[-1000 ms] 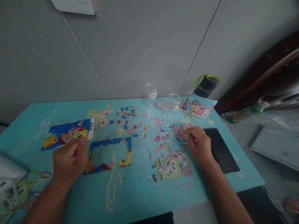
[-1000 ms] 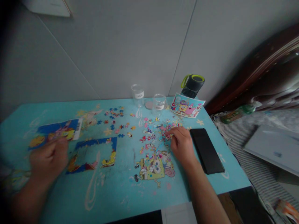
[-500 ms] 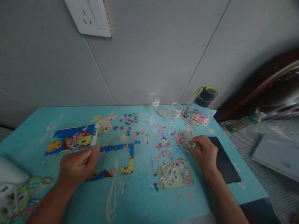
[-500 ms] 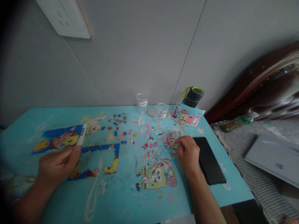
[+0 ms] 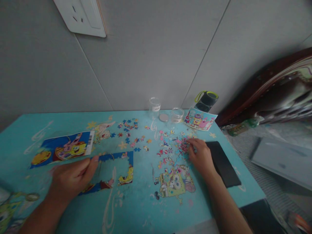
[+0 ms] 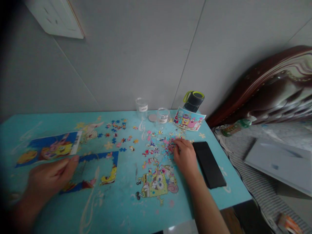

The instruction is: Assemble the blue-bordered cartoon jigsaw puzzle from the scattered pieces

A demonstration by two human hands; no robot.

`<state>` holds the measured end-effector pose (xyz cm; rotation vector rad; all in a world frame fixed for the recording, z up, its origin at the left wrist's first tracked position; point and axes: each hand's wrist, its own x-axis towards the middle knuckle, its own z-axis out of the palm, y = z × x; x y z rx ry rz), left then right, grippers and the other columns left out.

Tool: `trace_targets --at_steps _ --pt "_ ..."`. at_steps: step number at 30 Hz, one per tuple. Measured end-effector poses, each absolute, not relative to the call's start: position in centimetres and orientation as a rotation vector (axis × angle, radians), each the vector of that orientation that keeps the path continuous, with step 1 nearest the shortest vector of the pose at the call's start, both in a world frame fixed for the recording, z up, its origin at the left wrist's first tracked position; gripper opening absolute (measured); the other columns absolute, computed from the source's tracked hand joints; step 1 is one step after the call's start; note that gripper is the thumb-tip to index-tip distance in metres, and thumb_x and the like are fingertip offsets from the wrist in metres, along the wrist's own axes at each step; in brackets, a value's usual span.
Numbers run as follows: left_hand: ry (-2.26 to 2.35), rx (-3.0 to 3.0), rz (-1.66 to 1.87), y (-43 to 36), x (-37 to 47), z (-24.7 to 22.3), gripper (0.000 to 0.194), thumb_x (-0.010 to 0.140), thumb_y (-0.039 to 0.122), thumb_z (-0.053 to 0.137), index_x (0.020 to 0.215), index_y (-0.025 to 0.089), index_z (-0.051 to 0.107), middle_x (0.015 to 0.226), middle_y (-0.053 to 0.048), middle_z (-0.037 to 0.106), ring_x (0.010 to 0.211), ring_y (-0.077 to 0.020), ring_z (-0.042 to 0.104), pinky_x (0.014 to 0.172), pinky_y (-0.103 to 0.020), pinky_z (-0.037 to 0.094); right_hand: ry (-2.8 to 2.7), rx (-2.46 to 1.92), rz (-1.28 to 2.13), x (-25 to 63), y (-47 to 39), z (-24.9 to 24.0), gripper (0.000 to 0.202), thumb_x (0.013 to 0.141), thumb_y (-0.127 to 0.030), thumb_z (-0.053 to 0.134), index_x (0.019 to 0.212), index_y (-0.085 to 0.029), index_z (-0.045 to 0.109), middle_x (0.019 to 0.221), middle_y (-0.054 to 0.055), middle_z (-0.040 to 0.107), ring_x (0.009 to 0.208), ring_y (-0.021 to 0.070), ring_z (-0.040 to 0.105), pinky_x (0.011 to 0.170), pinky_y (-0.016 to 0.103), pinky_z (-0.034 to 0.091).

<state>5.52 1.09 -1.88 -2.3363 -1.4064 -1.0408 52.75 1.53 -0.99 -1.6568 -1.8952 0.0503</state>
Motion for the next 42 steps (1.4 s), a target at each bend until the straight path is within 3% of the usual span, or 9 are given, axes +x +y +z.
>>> trace_targets --at_steps 9,17,31,42 --pt "-1.397 -2.331 -1.033 1.2 5.5 -2.0 0.053 0.095 0.031 0.064 0.050 0.016 0.040 0.046 0.007 0.029 0.038 -0.0052 0.030 0.047 -0.026 0.023 -2.081 -1.583 0.181 52.1 1.2 -0.7 0.031 0.094 -0.016 0.053 0.116 -0.024 0.072 0.111 0.006 0.075 0.106 0.0249 0.066 0.098 0.043 0.047" --pt "-1.368 -2.370 -1.009 1.2 5.6 -2.0 0.050 0.095 0.028 0.065 0.052 0.017 0.042 0.046 0.007 0.030 0.038 -0.0049 0.031 0.046 -0.025 0.024 -2.052 -1.592 0.178 51.9 0.8 -0.1 0.022 0.093 -0.016 0.055 0.104 -0.022 0.074 0.102 0.006 0.076 0.098 0.0240 0.067 0.095 0.042 0.047" --pt "-1.322 -2.399 -1.011 1.5 6.4 -1.5 0.051 0.095 0.027 0.063 0.050 0.016 0.041 0.046 0.006 0.029 0.037 -0.0046 0.032 0.045 -0.025 0.024 -1.990 -1.733 0.024 53.1 0.7 -0.7 0.025 0.093 -0.019 0.057 0.109 -0.024 0.075 0.103 0.006 0.077 0.098 0.0246 0.068 0.093 0.040 0.047" --pt "-1.349 -2.387 -1.008 1.4 6.0 -1.7 0.050 0.095 0.027 0.065 0.052 0.016 0.042 0.047 0.006 0.030 0.038 -0.0046 0.032 0.046 -0.025 0.025 -1.906 -1.671 -0.034 52.6 0.5 -0.2 0.019 0.095 -0.019 0.051 0.098 -0.021 0.069 0.093 0.005 0.074 0.088 0.0227 0.066 0.086 0.037 0.044"
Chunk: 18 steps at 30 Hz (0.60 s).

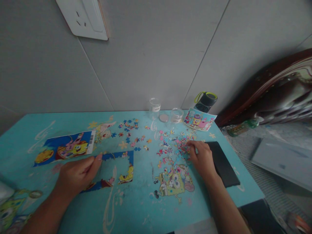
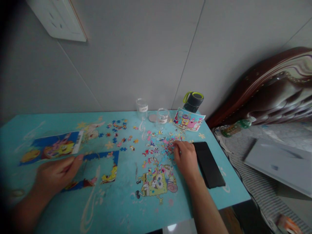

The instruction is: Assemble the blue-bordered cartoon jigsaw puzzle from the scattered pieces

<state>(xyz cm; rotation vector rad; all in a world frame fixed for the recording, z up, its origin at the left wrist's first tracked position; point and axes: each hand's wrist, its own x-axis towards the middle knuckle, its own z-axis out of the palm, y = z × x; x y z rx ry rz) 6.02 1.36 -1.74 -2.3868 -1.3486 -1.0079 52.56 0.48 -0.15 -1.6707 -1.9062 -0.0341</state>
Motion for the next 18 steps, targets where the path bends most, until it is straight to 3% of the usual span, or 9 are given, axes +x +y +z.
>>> trace_targets --at_steps 18 --pt "-1.297 -2.437 -1.003 1.46 6.02 -2.00 0.050 0.095 0.027 0.064 0.051 0.016 0.043 0.046 0.007 0.031 0.038 -0.0046 0.033 0.046 -0.025 0.025 -1.708 -1.800 -0.291 53.15 0.24 0.05 0.018 0.088 -0.016 0.051 0.079 -0.020 0.067 0.073 0.004 0.068 0.069 0.0205 0.059 0.075 0.034 0.039"
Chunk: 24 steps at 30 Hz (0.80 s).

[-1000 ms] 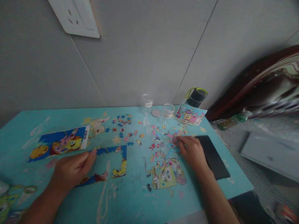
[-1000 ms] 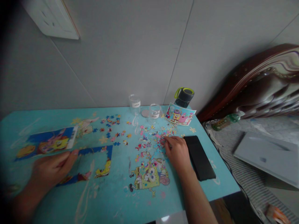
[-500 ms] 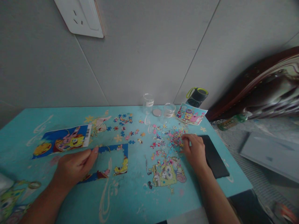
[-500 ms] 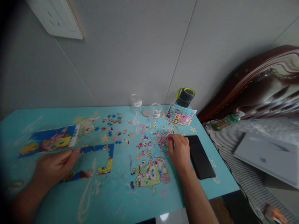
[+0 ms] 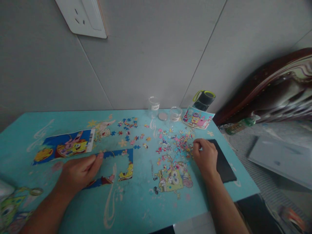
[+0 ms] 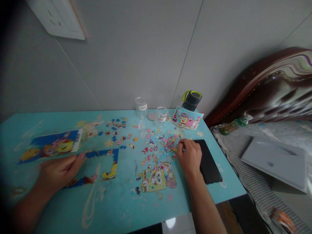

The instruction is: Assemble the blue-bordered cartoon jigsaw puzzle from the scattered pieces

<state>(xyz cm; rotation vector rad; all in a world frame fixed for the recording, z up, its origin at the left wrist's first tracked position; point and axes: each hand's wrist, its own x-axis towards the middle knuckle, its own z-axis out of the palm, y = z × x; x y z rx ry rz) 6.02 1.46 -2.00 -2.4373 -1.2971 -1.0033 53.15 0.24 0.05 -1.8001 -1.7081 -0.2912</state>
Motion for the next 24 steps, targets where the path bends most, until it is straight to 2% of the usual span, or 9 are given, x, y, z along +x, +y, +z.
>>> trace_targets --at_steps 16,20,24 --pt "-1.241 -2.467 -0.926 1.4 5.9 -2.4 0.049 0.095 0.026 0.065 0.052 0.017 0.043 0.048 0.006 0.032 0.040 -0.0062 0.036 0.049 -0.027 0.026 -1.765 -1.843 -0.258 53.7 -0.1 -0.3 0.020 0.089 -0.017 0.052 0.090 -0.019 0.072 0.082 0.006 0.072 0.076 0.0223 0.062 0.078 0.035 0.042" --pt "-1.236 -2.470 -0.914 1.4 5.9 -2.4 0.048 0.095 0.026 0.065 0.053 0.017 0.044 0.049 0.006 0.032 0.041 -0.0063 0.037 0.050 -0.027 0.026 -1.847 -1.853 -0.236 52.9 -1.4 -0.6 0.025 0.091 -0.017 0.053 0.104 -0.018 0.074 0.081 0.007 0.070 0.079 0.0233 0.061 0.078 0.036 0.042" --pt "-1.219 -2.482 -0.908 1.4 5.9 -2.6 0.050 0.096 0.028 0.064 0.052 0.016 0.043 0.048 0.006 0.033 0.041 -0.0066 0.036 0.051 -0.028 0.026 -1.911 -1.959 -0.225 50.9 -3.5 -0.6 0.032 0.096 -0.021 0.051 0.122 -0.016 0.070 0.081 0.008 0.067 0.080 0.0240 0.059 0.079 0.037 0.043"
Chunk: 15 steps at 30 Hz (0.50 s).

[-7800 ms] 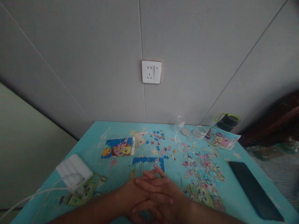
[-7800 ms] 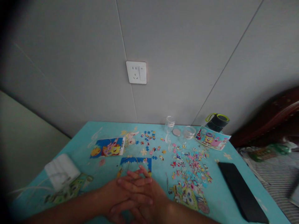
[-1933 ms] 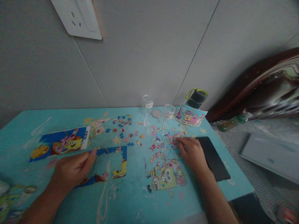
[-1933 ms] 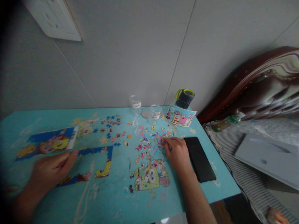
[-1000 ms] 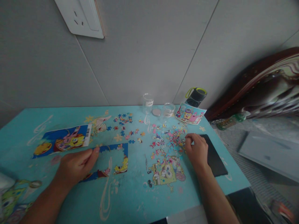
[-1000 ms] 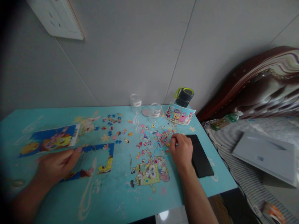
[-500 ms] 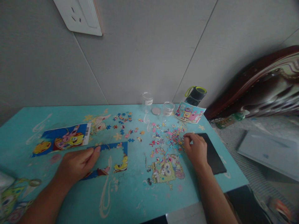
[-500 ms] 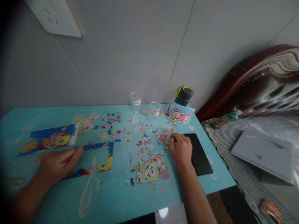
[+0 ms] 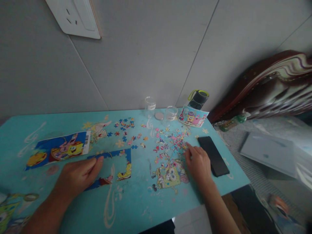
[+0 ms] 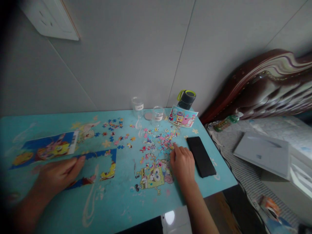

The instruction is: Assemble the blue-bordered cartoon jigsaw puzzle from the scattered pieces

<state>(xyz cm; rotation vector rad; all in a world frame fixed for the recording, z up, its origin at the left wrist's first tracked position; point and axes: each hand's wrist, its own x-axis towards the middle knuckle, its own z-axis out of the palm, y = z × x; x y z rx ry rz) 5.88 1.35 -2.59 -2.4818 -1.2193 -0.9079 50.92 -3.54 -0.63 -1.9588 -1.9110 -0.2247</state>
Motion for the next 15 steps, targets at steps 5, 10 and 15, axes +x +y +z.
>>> trace_targets --at_steps 5,10,15 --pt "-1.213 -2.533 -0.833 1.0 6.1 -2.7 0.048 0.098 0.028 0.062 0.054 0.017 0.045 0.050 0.006 0.035 0.044 -0.0077 0.039 0.053 -0.028 0.028 -1.943 -2.079 -0.200 49.1 -5.1 -0.9 0.031 0.100 -0.028 0.050 0.123 -0.019 0.070 0.088 0.009 0.065 0.084 0.0244 0.056 0.081 0.038 0.042" --pt "-1.205 -2.568 -0.809 0.6 6.5 -2.5 0.050 0.100 0.031 0.060 0.054 0.017 0.044 0.050 0.006 0.036 0.044 -0.0079 0.040 0.053 -0.029 0.027 -1.928 -2.019 -0.144 49.2 -6.3 -1.5 0.027 0.100 -0.028 0.052 0.115 -0.019 0.073 0.087 0.009 0.062 0.086 0.0243 0.055 0.081 0.039 0.043" --pt "-1.222 -2.599 -0.798 0.5 6.5 -2.7 0.049 0.099 0.031 0.061 0.055 0.017 0.046 0.051 0.006 0.038 0.045 -0.0073 0.042 0.054 -0.028 0.031 -1.865 -1.940 -0.064 49.4 -7.0 -1.9 0.026 0.099 -0.027 0.053 0.115 -0.020 0.073 0.096 0.010 0.064 0.092 0.0248 0.056 0.086 0.042 0.045"
